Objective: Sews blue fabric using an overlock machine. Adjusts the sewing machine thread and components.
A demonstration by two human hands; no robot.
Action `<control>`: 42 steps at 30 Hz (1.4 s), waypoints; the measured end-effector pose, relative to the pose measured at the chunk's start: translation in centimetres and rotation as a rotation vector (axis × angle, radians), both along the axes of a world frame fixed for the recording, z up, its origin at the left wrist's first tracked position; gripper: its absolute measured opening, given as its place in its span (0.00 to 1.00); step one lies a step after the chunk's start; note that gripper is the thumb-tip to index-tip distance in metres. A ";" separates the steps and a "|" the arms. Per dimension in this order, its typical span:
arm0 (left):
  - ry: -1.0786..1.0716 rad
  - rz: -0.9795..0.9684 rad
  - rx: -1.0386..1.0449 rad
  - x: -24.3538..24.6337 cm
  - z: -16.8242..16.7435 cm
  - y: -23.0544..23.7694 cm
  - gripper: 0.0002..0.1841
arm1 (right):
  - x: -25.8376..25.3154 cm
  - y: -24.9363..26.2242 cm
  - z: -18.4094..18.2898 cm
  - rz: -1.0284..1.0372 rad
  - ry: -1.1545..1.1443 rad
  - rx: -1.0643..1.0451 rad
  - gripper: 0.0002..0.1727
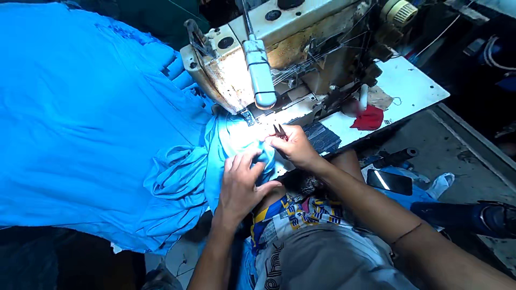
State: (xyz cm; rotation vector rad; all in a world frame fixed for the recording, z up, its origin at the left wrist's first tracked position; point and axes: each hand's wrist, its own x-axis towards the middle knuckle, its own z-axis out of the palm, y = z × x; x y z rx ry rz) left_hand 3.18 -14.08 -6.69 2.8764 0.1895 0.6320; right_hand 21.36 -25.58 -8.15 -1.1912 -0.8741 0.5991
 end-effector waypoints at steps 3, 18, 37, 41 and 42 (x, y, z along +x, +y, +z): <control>-0.022 0.001 0.028 -2.0 -0.1 -0.8 0.15 | 0.3 -0.1 -0.1 0.065 -0.148 -0.048 0.09; -0.333 0.156 0.275 1.6 -3.9 3.6 0.20 | 1.0 -1.6 -2.7 0.042 -0.580 0.195 0.09; -0.137 -0.073 0.271 1.8 1.8 5.9 0.08 | -0.1 -2.4 -2.7 -0.084 -0.348 0.070 0.04; -0.126 -0.073 0.264 1.8 1.8 6.2 0.09 | -0.2 -2.1 -2.6 -0.091 -0.341 0.051 0.04; -0.137 -0.085 0.261 1.8 1.8 6.3 0.09 | -0.2 -2.1 -2.6 -0.092 -0.343 0.054 0.04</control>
